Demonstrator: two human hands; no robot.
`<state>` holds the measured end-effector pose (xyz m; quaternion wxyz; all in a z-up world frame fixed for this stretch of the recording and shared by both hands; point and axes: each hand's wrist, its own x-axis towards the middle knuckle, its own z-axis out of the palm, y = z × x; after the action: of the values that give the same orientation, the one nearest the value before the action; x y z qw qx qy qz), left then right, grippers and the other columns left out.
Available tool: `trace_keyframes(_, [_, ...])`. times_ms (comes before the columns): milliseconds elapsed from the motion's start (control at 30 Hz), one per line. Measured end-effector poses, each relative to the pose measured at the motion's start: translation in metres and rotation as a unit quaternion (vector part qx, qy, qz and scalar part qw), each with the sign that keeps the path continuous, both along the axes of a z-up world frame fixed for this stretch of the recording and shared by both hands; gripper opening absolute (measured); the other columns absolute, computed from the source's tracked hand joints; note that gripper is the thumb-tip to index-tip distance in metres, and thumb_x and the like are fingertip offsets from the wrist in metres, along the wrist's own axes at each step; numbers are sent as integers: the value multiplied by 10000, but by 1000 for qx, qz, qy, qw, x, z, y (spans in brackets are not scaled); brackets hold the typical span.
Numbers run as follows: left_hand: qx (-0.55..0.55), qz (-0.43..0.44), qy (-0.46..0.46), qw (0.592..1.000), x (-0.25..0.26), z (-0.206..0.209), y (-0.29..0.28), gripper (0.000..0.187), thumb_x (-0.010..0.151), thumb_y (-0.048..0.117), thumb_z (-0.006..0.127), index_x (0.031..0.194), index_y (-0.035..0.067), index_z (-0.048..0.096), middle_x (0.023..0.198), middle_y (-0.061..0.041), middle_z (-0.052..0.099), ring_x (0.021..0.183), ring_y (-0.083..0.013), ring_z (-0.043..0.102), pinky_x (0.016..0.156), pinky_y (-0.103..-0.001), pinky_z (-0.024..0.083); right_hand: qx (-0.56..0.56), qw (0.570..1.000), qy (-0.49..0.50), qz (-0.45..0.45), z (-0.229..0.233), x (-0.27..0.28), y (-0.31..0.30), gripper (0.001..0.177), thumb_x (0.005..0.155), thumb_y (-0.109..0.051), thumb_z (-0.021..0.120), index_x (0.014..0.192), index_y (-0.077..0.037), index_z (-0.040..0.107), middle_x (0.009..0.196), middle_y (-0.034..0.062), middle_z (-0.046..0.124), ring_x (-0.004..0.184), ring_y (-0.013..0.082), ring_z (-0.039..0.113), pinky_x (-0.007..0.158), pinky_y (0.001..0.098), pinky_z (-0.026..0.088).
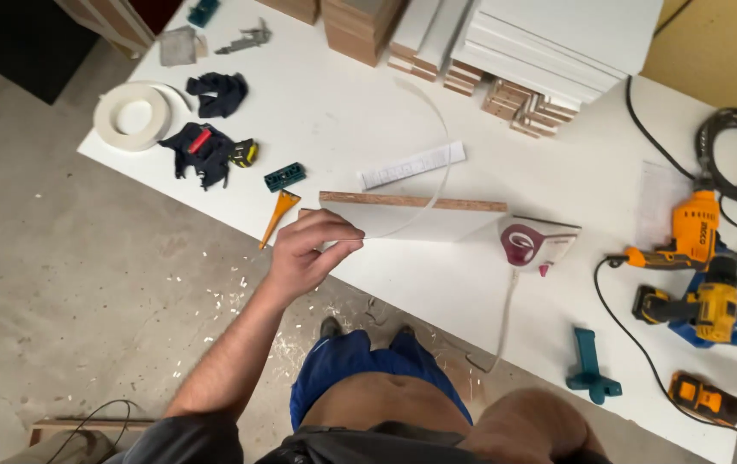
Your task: Apply heat-activated edge banding to a wooden board and trim the excess
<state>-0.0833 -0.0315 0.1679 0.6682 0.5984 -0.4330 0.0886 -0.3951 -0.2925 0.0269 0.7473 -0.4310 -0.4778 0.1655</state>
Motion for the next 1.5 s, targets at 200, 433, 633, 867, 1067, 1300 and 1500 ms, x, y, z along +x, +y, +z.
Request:
trace_keyframes(200, [-20, -79, 18, 996, 0, 14, 5, 69, 931, 71, 756, 885, 35, 793, 845, -141, 742, 729, -298, 696, 722, -414, 568, -367, 911, 60, -180, 93, 108, -35, 571, 787, -553, 741, 1255, -247, 628, 1195, -3, 632, 1077, 194, 611, 972, 386, 505])
trace_keyframes(433, [-85, -194, 179, 961, -3, 8, 17, 90, 907, 28, 739, 880, -57, 729, 723, -188, 713, 674, -264, 664, 669, -362, 535, 51, 880, 324, -345, 47, 184, -74, 628, 955, -410, 548, 1451, -27, 499, 1224, 278, 680, 899, 341, 679, 847, 499, 523])
trace_keyframes(633, [38, -32, 407, 912, 8, -24, 15, 115, 895, -10, 726, 796, -13, 666, 589, -91, 608, 550, -139, 573, 573, -242, 435, 284, 754, 350, -477, 65, 195, -74, 437, 1065, -371, 507, 1404, -99, 550, 1028, 51, 713, 733, 128, 666, 742, 267, 550])
trace_keyframes(867, [196, 139, 390, 889, 47, -40, 17, 90, 957, 95, 697, 973, 28, 755, 618, -91, 625, 585, -141, 572, 573, -236, 402, -43, 660, 326, -675, 51, 223, -111, 271, 849, -1, 816, 1102, -17, 721, 932, 72, 676, 714, 135, 627, 604, 273, 545])
trace_keyframes(1067, [272, 185, 328, 885, 71, -47, 12, 194, 907, 82, 708, 1091, 42, 757, 665, -94, 654, 598, -157, 600, 608, -275, 471, -251, 622, 287, -684, 74, 238, -106, 195, 841, -9, 786, 1021, -80, 767, 864, 79, 739, 667, 112, 645, 631, 232, 535])
trace_keyframes(1300, [345, 163, 312, 870, 81, -57, 16, 164, 914, 128, 717, 1058, 108, 793, 696, -59, 648, 624, -144, 590, 603, -283, 484, -381, 575, 280, -668, 98, 228, -92, 189, 888, -140, 770, 1057, -221, 794, 889, 13, 764, 753, 95, 639, 709, 237, 505])
trace_keyframes(1500, [365, 149, 341, 854, 75, -25, 15, 193, 912, 128, 710, 1071, 42, 775, 666, -94, 649, 608, -156, 600, 578, -280, 509, -376, 579, 310, -654, 105, 223, -90, 129, 929, -134, 717, 1032, -119, 794, 673, 56, 673, 515, 113, 607, 501, 236, 508])
